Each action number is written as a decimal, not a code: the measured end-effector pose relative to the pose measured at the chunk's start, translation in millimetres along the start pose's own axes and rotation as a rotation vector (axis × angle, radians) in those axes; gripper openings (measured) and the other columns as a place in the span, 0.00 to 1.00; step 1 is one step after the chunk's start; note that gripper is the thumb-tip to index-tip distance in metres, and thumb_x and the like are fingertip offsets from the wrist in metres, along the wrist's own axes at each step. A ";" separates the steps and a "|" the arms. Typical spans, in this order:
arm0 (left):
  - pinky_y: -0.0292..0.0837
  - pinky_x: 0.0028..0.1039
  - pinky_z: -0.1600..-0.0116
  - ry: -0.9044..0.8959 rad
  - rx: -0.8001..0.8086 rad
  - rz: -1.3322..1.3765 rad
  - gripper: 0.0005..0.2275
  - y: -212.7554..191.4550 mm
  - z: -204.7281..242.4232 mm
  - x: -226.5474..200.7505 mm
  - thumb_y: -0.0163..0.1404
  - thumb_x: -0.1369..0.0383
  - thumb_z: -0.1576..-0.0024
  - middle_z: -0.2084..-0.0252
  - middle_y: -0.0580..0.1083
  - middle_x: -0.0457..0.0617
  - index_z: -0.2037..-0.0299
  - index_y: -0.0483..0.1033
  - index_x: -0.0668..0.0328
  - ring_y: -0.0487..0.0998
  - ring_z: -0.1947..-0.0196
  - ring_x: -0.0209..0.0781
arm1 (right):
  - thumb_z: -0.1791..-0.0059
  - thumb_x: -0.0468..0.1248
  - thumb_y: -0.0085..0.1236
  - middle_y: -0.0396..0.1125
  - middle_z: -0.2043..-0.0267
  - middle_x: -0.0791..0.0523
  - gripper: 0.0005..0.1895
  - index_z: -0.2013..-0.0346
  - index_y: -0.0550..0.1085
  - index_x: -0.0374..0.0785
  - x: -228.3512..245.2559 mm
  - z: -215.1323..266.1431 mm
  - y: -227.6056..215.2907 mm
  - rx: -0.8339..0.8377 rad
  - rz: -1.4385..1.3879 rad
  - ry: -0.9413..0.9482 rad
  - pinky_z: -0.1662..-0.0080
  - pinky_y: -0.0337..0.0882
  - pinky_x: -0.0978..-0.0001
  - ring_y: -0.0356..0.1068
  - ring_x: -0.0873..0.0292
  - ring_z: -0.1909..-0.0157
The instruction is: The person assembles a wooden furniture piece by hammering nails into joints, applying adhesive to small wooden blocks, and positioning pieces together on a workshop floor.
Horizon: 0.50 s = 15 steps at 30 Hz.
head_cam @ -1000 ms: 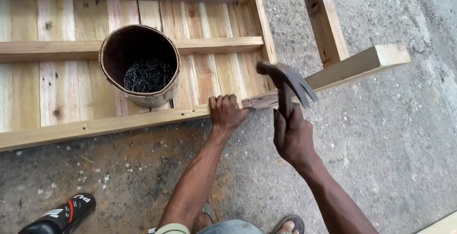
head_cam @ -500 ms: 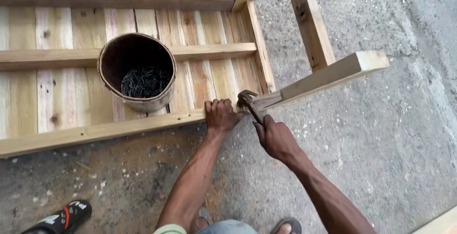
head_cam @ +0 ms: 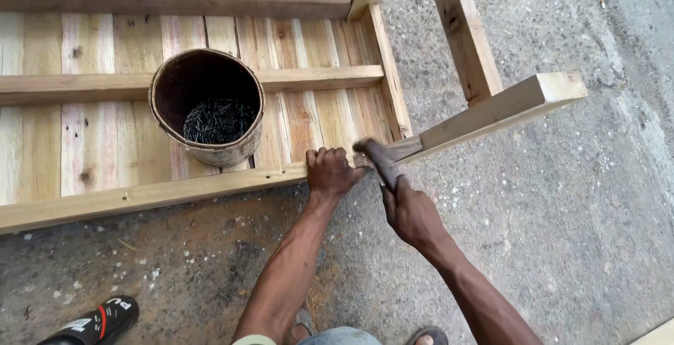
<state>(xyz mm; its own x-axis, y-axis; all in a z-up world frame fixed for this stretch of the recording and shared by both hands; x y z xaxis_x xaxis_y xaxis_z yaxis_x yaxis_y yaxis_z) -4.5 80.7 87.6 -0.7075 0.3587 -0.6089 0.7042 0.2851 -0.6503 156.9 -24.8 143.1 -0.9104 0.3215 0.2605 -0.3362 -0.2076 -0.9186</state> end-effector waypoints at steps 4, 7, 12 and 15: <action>0.78 0.48 0.57 -0.018 0.028 -0.002 0.19 40.8 14.6 17.2 0.68 0.50 0.62 0.80 0.79 0.53 0.75 0.85 0.58 0.86 0.72 0.56 | 0.39 0.57 0.45 0.76 0.73 0.36 0.22 0.56 0.71 0.41 12.3 6.6 -14.2 0.023 -0.089 0.004 0.61 0.76 0.33 0.82 0.27 0.64; 0.77 0.50 0.54 -0.023 0.050 0.011 0.25 33.6 7.2 13.9 0.65 0.42 0.60 0.78 0.79 0.55 0.74 0.85 0.60 0.86 0.69 0.58 | 0.40 0.54 0.46 0.75 0.70 0.32 0.20 0.56 0.69 0.38 33.8 29.4 -33.9 -0.075 -0.183 0.017 0.62 0.70 0.27 0.79 0.23 0.61; 0.76 0.53 0.50 -0.032 0.222 0.037 0.20 26.1 4.1 0.1 0.67 0.53 0.57 0.72 0.82 0.57 0.66 0.86 0.63 0.86 0.64 0.60 | 0.39 0.56 0.46 0.75 0.69 0.32 0.24 0.58 0.69 0.37 6.7 17.8 -4.2 0.029 -0.083 0.037 0.59 0.74 0.28 0.79 0.22 0.59; 0.77 0.50 0.45 -0.103 0.391 0.071 0.16 -0.1 6.4 1.8 0.65 0.65 0.52 0.62 0.81 0.58 0.56 0.81 0.66 0.84 0.58 0.58 | 0.38 0.51 0.48 0.72 0.74 0.43 0.19 0.59 0.70 0.38 -16.0 41.6 -26.4 0.053 -0.241 0.015 0.69 0.70 0.44 0.71 0.39 0.71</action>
<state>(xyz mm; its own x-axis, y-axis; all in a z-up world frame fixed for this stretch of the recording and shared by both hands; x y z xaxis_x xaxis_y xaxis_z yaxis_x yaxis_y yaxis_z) -6.2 75.6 83.7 -0.6740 0.2685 -0.6882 0.6900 -0.1039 -0.7163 170.3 -62.8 175.6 -0.7987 0.3816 0.4652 -0.5557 -0.1712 -0.8136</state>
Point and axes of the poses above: each hand's wrist, its own z-axis away from the middle knuckle, its own y-axis out of the palm, x = y × z, the point moved 10 cm from there along -z, towards the middle knuckle
